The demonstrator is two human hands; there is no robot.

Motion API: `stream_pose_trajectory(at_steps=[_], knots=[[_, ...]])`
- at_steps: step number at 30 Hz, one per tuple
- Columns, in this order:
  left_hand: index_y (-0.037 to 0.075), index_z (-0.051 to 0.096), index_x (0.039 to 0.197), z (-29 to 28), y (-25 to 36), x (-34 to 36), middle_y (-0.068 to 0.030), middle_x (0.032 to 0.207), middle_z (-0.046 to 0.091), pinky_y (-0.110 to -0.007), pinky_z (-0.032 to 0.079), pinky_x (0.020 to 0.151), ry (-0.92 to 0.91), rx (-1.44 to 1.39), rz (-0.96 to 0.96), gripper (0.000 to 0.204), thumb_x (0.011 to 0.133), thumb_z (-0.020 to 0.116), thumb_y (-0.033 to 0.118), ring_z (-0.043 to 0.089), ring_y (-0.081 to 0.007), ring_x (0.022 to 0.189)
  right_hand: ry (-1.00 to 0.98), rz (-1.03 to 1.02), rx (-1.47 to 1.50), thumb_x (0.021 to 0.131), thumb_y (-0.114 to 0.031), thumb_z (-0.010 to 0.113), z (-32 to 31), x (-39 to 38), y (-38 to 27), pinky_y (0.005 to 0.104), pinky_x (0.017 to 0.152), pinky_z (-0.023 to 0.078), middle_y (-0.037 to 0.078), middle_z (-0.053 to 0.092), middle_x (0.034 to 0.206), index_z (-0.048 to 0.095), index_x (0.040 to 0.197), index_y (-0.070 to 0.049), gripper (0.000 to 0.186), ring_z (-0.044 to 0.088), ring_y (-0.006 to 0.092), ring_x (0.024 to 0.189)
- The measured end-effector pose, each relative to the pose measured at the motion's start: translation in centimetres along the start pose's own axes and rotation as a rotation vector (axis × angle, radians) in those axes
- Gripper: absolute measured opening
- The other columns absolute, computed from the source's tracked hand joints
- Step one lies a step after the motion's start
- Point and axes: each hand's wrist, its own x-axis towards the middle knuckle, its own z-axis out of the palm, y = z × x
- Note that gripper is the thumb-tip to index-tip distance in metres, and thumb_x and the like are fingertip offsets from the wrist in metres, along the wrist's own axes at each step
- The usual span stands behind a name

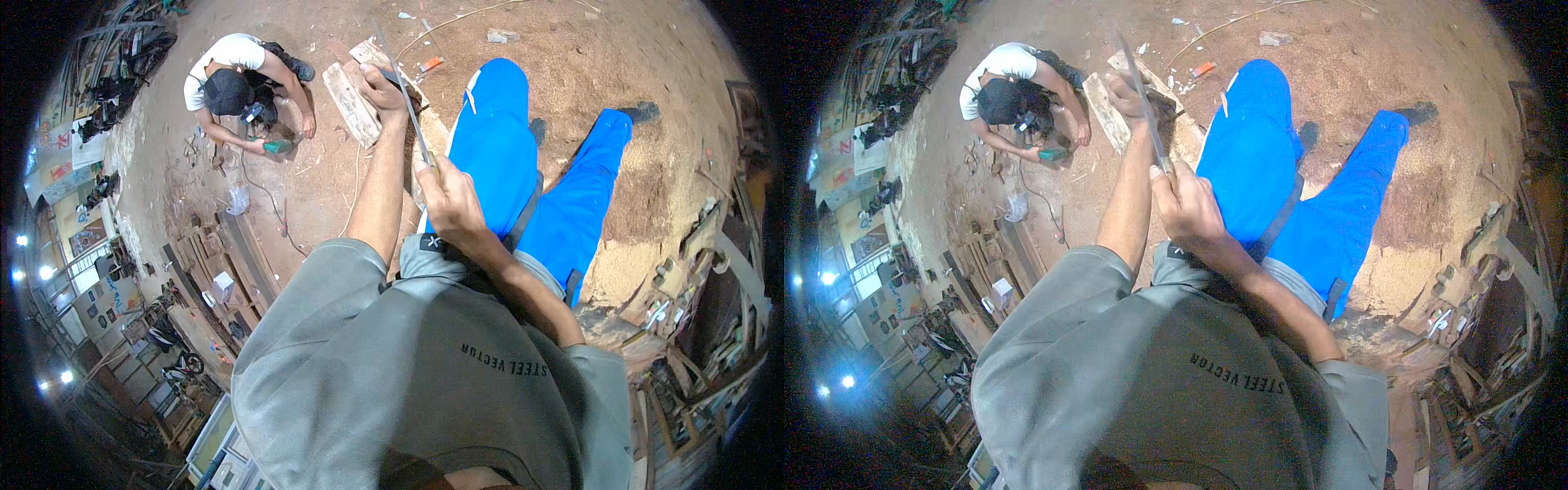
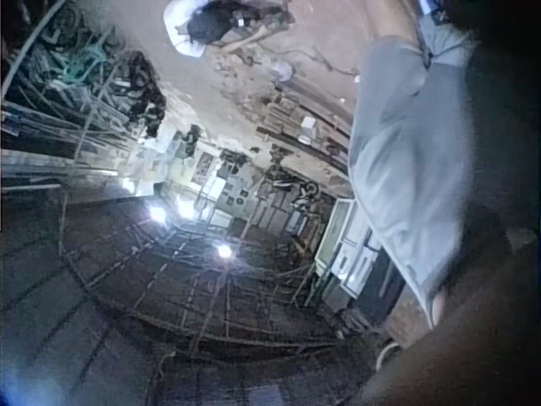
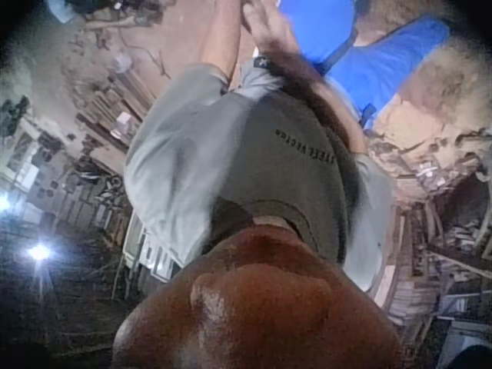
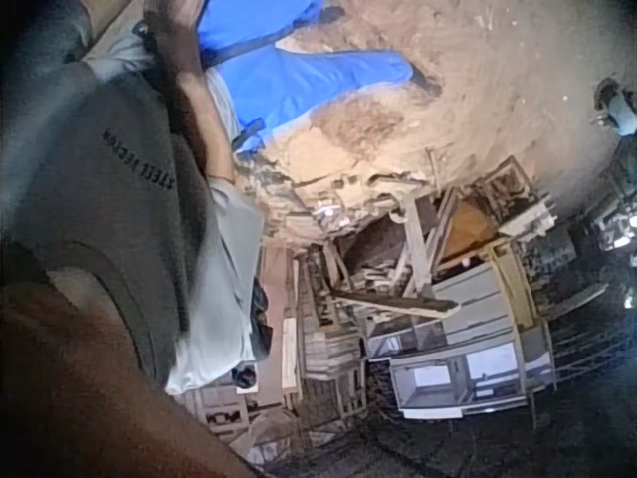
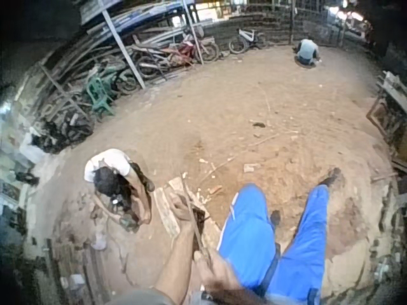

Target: The person carves a small piece of wood using a knife while sitting on the floor, occasionally standing up and moving pieces of wood.

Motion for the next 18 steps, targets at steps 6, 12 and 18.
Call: stream_pose_trajectory(at_steps=[6, 12, 18], knots=[[0.002, 0.053, 0.068, 0.0, 0.0, -0.4, -0.0060, 0.060, 0.054, -0.035, 0.044, 0.057, 0.046, -0.130, -0.068, 0.064, 0.107, 0.030, 0.047, 0.053, -0.0198, 0.057, 0.001, -0.136, 0.135, 0.100, -0.023, 0.053, -0.4, -1.4, -0.9, 0.0522, 0.061, 0.044, 0.024, 0.057, 0.071, 0.051, 0.101, 0.001, 0.024, 0.060, 0.0468, 0.067], [0.002, 0.055, 0.070, 0.5, -0.1, 0.0, -0.0068, 0.061, 0.056, -0.036, 0.045, 0.058, 0.013, -0.240, -0.026, 0.061, 0.107, 0.030, 0.043, 0.054, -0.0195, 0.058, -0.007, -0.188, -0.225, 0.092, -0.009, 0.057, 1.3, -0.7, 5.7, 0.0476, 0.067, 0.048, 0.023, 0.062, 0.094, 0.056, 0.114, 0.000, 0.024, 0.063, 0.0381, 0.083], [0.001, 0.055, 0.073, -0.8, -0.2, -0.4, -0.0076, 0.064, 0.057, -0.033, 0.045, 0.054, -0.017, -0.133, -0.061, 0.059, 0.106, 0.030, 0.043, 0.055, -0.0176, 0.057, -0.034, -0.119, -0.224, 0.093, -0.008, 0.056, 0.1, -1.2, 4.1, 0.0463, 0.063, 0.047, 0.021, 0.063, 0.094, 0.060, 0.115, 0.002, 0.025, 0.063, 0.0356, 0.080]])
